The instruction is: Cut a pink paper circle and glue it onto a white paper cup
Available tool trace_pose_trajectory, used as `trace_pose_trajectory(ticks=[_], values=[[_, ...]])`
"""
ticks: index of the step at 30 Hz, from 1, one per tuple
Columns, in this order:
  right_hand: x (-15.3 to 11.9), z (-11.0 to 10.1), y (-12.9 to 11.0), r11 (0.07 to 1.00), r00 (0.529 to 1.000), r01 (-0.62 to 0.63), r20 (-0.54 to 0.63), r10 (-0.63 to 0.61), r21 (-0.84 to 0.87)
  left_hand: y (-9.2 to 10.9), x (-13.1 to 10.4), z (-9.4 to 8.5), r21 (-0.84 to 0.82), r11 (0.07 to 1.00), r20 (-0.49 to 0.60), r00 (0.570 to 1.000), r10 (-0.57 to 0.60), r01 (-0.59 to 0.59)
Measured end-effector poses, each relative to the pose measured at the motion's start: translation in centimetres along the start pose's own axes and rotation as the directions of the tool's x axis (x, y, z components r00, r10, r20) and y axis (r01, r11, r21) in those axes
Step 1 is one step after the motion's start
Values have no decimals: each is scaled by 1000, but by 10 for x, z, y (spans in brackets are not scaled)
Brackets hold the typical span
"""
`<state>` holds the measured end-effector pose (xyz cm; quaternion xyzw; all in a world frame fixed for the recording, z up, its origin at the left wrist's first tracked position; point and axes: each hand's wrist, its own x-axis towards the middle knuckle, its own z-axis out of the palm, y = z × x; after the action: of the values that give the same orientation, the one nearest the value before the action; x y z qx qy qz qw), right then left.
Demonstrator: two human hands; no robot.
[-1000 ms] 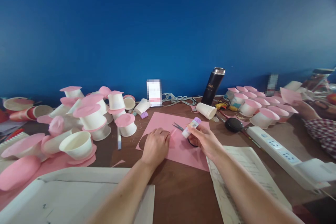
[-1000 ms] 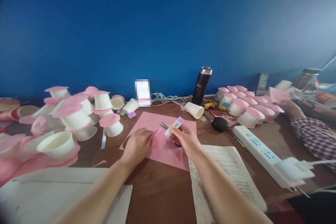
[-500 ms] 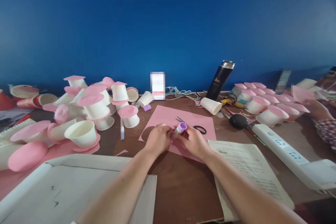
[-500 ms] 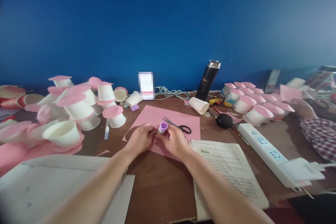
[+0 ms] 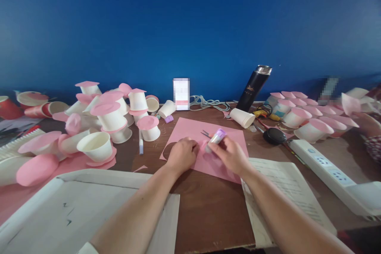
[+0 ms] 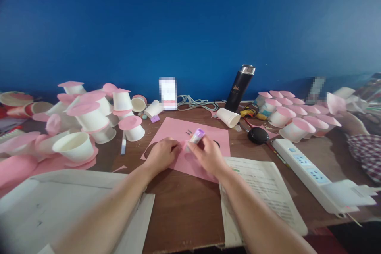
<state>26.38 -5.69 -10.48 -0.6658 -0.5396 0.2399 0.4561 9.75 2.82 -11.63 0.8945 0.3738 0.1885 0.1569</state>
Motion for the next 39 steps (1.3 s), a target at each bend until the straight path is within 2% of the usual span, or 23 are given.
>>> trace_pose_trajectory(ticks=[2, 5, 8, 10, 13, 15, 17, 20, 23, 28, 33, 37, 39], values=[[5, -10, 5, 953, 980, -119, -119, 157, 278, 0, -1, 0, -2, 1000, 0, 1000, 5, -5], [14, -21, 9, 777, 927, -109, -219, 304, 619, 0, -1, 2, -8, 1000, -1, 1000, 9, -9], [18, -25, 10, 654, 911, -128, -173, 375, 745, -1, -1, 3, -11, 1000, -3, 1000, 5, -5], [18, -24, 9, 647, 909, -167, -138, 393, 744, -1, 0, 4, -10, 1000, -2, 1000, 6, -6], [18, -24, 11, 759, 917, -236, -121, 381, 606, 0, 0, 3, 0, 1000, 3, 1000, 10, -10], [18, -25, 15, 877, 924, -243, -177, 339, 415, 0, -1, 2, 1, 1000, 2, 1000, 17, -17], [20, -28, 19, 956, 925, -229, -266, 272, 181, 0, -2, 1, -9, 1000, -1, 1000, 27, -27], [23, -34, 27, 966, 927, -221, -337, 166, -133, 0, -3, 0, -33, 999, 0, 1000, 27, -27], [26, -38, 35, 918, 946, -226, -298, 128, -326, 1, -3, -1, -49, 999, 6, 1000, 19, -19], [26, -38, 37, 838, 954, -265, -259, 154, -477, 1, -3, -1, -47, 999, 4, 1000, 15, -15], [25, -36, 33, 784, 948, -300, -262, 181, -543, 1, -3, -1, -50, 998, -9, 1000, 26, -26], [22, -36, 29, 781, 942, -319, -273, 197, -538, 3, -3, -2, -43, 998, -39, 998, 54, -56], [18, -34, 22, 829, 936, -284, -328, 130, -482, 4, -4, -4, -17, 997, -93, 993, 76, -78]])
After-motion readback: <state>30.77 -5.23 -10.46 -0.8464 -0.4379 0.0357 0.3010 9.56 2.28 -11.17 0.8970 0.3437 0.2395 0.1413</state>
